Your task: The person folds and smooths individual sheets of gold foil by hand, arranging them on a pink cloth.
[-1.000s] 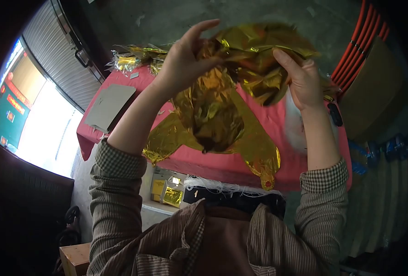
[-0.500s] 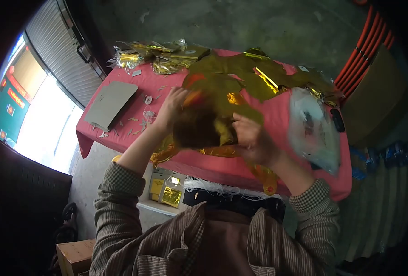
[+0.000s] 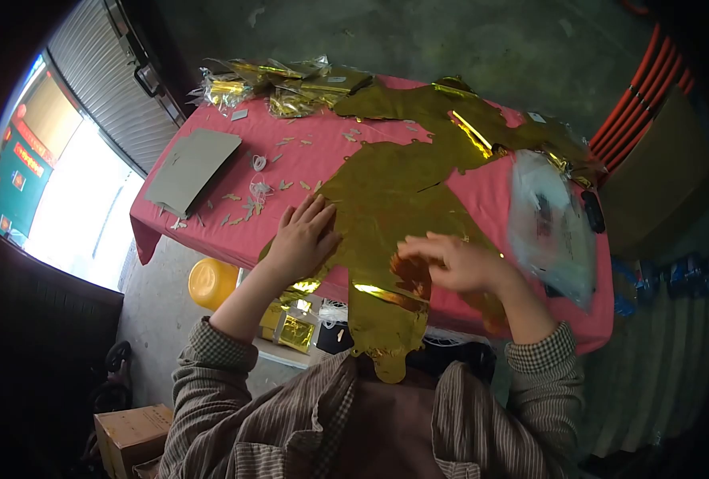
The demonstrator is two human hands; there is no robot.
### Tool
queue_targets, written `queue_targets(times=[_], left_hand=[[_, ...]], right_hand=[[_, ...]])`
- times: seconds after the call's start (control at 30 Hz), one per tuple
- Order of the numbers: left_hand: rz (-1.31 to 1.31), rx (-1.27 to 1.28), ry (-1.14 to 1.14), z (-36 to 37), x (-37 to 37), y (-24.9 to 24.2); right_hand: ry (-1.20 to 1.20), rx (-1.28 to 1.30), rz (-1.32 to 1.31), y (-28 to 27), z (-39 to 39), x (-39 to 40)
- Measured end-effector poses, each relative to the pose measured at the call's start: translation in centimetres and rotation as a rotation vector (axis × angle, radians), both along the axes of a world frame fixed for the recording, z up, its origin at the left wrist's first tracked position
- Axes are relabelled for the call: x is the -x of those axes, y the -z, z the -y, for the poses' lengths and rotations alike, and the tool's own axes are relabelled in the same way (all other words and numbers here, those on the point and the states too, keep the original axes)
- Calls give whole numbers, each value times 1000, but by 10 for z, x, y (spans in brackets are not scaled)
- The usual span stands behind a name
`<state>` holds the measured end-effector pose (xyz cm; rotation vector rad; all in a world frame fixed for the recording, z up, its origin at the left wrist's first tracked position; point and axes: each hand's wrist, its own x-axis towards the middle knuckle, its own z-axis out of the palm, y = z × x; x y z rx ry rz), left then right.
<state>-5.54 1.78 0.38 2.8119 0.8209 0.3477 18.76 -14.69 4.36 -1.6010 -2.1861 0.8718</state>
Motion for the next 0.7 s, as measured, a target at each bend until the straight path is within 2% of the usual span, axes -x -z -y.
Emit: queue_targets(times=[0.03,0.1,0.17,0.3,0.5,0.7], left_hand=[[0,3,2,6,-3,2],[52,-52,-40,15,-8,6],[41,-70,-58,23,-12,5],[-51,-68,-92,37,-11,-12],[21,12,14,24,8,-11],[34,39,5,20,10,-9]], right_hand=[[46,7,-120,1,-6,-1],[110,-65,-92,15,-15,7],[201,-352,173,35,-22,21],[167,-268,255,54,-28,31],[222,-196,322,52,-38,17],[224,-218,280,58,-49,18]])
